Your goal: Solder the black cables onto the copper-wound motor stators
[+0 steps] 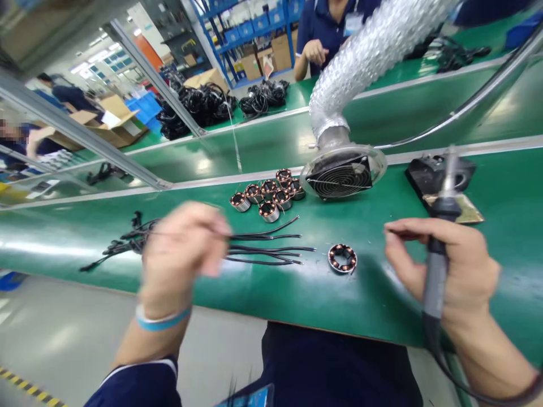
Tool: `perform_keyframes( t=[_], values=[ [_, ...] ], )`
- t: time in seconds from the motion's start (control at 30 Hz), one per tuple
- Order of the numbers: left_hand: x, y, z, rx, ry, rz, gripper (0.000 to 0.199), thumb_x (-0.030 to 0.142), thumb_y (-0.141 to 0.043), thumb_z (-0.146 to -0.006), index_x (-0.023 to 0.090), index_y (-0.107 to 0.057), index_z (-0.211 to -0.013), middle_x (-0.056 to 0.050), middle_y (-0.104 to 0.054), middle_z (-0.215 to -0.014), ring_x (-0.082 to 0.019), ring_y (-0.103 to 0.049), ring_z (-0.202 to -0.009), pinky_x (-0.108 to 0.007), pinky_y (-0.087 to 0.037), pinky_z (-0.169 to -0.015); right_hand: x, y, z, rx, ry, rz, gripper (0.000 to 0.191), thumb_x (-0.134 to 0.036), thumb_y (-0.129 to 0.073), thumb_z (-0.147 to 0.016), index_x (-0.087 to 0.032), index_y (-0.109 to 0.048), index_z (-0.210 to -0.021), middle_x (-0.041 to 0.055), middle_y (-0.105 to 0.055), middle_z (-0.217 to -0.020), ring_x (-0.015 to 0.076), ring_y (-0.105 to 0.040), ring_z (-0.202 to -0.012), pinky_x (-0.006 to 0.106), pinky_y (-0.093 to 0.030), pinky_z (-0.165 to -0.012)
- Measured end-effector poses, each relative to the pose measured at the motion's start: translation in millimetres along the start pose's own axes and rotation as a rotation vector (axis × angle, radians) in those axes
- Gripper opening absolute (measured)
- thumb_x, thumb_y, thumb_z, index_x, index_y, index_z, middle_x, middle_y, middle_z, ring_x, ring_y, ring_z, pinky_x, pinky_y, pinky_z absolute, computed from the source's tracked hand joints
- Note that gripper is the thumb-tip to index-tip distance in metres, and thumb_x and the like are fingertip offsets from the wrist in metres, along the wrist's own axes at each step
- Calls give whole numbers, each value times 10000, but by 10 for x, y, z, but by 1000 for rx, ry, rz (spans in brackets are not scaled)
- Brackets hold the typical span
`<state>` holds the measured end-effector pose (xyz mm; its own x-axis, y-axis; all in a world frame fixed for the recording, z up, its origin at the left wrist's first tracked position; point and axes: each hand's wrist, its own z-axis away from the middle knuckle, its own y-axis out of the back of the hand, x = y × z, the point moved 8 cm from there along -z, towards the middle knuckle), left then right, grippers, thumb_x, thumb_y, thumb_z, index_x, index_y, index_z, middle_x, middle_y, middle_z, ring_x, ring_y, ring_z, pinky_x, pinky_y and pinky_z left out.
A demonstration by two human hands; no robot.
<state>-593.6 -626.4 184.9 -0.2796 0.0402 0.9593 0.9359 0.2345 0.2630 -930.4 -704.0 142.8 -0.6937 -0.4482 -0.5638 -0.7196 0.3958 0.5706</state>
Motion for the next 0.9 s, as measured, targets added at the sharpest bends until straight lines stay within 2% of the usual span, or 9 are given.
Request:
perform_keyframes(
  t=[0.03, 0.07, 0.1, 0.2, 0.4, 0.53, 0.67, 0.8, 0.9],
  values=[
    [-147, -312, -10, -136, 27, 30, 322, 512, -703, -810, 218, -585, -867, 59, -517, -480, -71, -369, -332, -214, -257, -336, -94, -31, 21, 29, -8, -160, 171, -231, -800, -689, -222, -690, -819, 33, -715, -705, 184, -692, -581, 286, -563, -555],
    [-340, -692, 11, -370, 120, 168, 334, 528, -642, -855, 200, -579, -866, 43, -562, -496, -59, -332, -317, -208, -235, -328, -173, -83, 43, 44, -21, -329, 213, -202, -813, -681, -219, -671, -838, 29, -714, -725, 185, -696, -586, 294, -586, -571],
    [-509, -969, 28, -504, 205, 300, 387, 571, -595, -870, 185, -568, -872, 21, -605, -527, -51, -303, -314, -205, -212, -324, -240, -144, 65, 52, -37, -476, 268, -172, -817, -680, -219, -653, -886, 26, -714, -760, 187, -703, -607, 303, -607, -591],
    [-819, -1318, -33, -568, 298, 478, 450, 606, -611, -843, 162, -541, -869, -1, -656, -567, -31, -260, -306, -194, -150, -325, -412, -332, 121, 24, -41, -701, 378, -110, -781, -729, -239, -600, -1035, 13, -699, -877, 181, -723, -706, 331, -643, -678],
    [-871, -1281, -11, -571, 309, 422, 482, 616, -637, -828, 145, -575, -910, -14, -674, -602, -31, -280, -326, -188, -176, -344, -505, -457, 190, -26, -3, -730, 409, -73, -731, -782, -266, -574, -1106, 10, -702, -946, 182, -731, -780, 339, -649, -690],
    [-893, -1154, 2, -527, 277, 286, 429, 565, -656, -835, 146, -595, -907, -18, -682, -623, -40, -353, -382, -184, -278, -424, -451, -436, 209, -18, -15, -717, 404, -73, -731, -779, -262, -583, -1104, 14, -699, -959, 198, -737, -805, 371, -655, -720],
    [-994, -1038, 174, -645, 260, -63, 261, 413, -587, -909, 159, -641, -890, -39, -713, -711, -104, -562, -550, -215, -412, -566, -376, -318, 157, -4, -57, -611, 272, -113, -760, -762, -230, -644, -979, 29, -717, -896, 206, -739, -743, 364, -657, -680],
    [-959, -896, 324, -695, 43, -576, 175, 321, -615, -894, 211, -747, -924, -42, -729, -858, -172, -652, -754, -274, -462, -697, -306, -149, 57, 64, -54, -547, 207, -141, -772, -754, -244, -665, -898, 18, -717, -814, 218, -729, -690, 381, -660, -635],
    [-903, -908, 273, -701, -51, -654, 192, 360, -624, -904, 234, -760, -952, -37, -732, -901, -187, -670, -827, -285, -484, -753, -266, -113, 24, 111, -50, -553, 201, -128, -767, -750, -256, -669, -869, 14, -700, -781, 233, -723, -681, 406, -662, -601]
  ],
)
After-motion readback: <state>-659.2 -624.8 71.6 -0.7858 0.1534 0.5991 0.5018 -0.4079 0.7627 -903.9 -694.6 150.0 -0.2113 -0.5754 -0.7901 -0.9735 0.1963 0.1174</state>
